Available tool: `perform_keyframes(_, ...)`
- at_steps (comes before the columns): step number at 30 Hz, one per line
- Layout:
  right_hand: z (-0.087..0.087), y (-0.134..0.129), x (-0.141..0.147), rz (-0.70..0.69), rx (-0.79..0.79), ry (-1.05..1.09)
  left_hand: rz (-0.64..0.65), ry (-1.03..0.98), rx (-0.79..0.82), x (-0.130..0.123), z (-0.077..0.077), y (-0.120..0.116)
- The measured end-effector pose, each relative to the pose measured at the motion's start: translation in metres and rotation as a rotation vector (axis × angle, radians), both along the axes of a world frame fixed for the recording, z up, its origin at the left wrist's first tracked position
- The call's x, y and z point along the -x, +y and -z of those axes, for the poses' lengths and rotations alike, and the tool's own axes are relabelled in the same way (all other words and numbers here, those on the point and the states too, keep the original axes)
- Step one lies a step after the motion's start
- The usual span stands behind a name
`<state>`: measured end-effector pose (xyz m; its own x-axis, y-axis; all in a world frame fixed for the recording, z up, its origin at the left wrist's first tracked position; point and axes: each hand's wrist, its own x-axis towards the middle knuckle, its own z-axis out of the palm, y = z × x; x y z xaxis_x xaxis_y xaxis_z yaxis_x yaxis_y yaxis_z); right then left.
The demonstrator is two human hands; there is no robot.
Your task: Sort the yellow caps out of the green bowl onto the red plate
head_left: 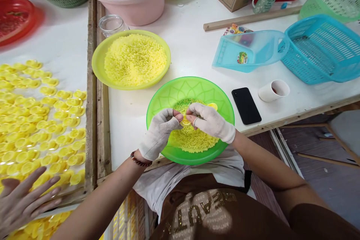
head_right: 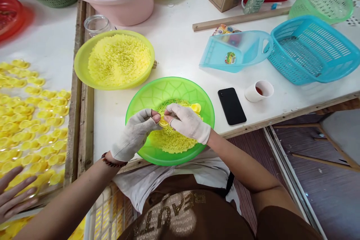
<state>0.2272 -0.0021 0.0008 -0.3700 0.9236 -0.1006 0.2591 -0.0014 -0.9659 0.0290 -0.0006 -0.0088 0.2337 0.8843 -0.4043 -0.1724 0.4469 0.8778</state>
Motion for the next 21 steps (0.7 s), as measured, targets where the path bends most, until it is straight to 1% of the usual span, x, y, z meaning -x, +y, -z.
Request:
perform_keyframes(3,-0.001,0.000,-0.008,0.014,0.121,0.151,-0.029,-0.030,0.027,-0.002,0.000,0.001)
perform_keyframes(5,-0.002,-0.002,-0.014,0.036,0.106,0.109,-0.060,-0.059,0.052,-0.003,-0.005,0.000)
perform_keyframes(6,-0.002,-0.003,-0.016,0.035,0.068,0.034,-0.070,-0.070,0.061,-0.003,-0.009,0.000)
perform_keyframes(8,0.000,-0.006,-0.018,0.005,-0.068,-0.184,-0.070,-0.078,0.059,0.001,-0.018,-0.002)
perform_keyframes(11,0.007,-0.008,-0.018,-0.077,-0.331,-0.500,-0.083,-0.030,-0.016,0.021,-0.032,-0.005)
perform_keyframes(13,0.013,-0.009,-0.017,-0.109,-0.438,-0.586,-0.153,0.077,-0.101,0.046,-0.040,-0.008)
perform_keyframes(15,0.017,-0.009,-0.016,-0.117,-0.485,-0.606,-0.247,0.289,-0.194,0.081,-0.046,-0.012)
perform_keyframes(18,0.020,-0.009,-0.015,-0.131,-0.496,-0.613,-0.398,0.766,-0.307,0.145,-0.051,-0.013)
perform_keyframes(20,0.021,-0.009,-0.014,-0.145,-0.493,-0.615,-0.478,1.096,-0.345,0.190,-0.048,-0.007)
perform_keyframes(21,0.022,-0.009,-0.014,-0.149,-0.493,-0.615,-0.496,1.235,-0.354,0.211,-0.045,-0.001)
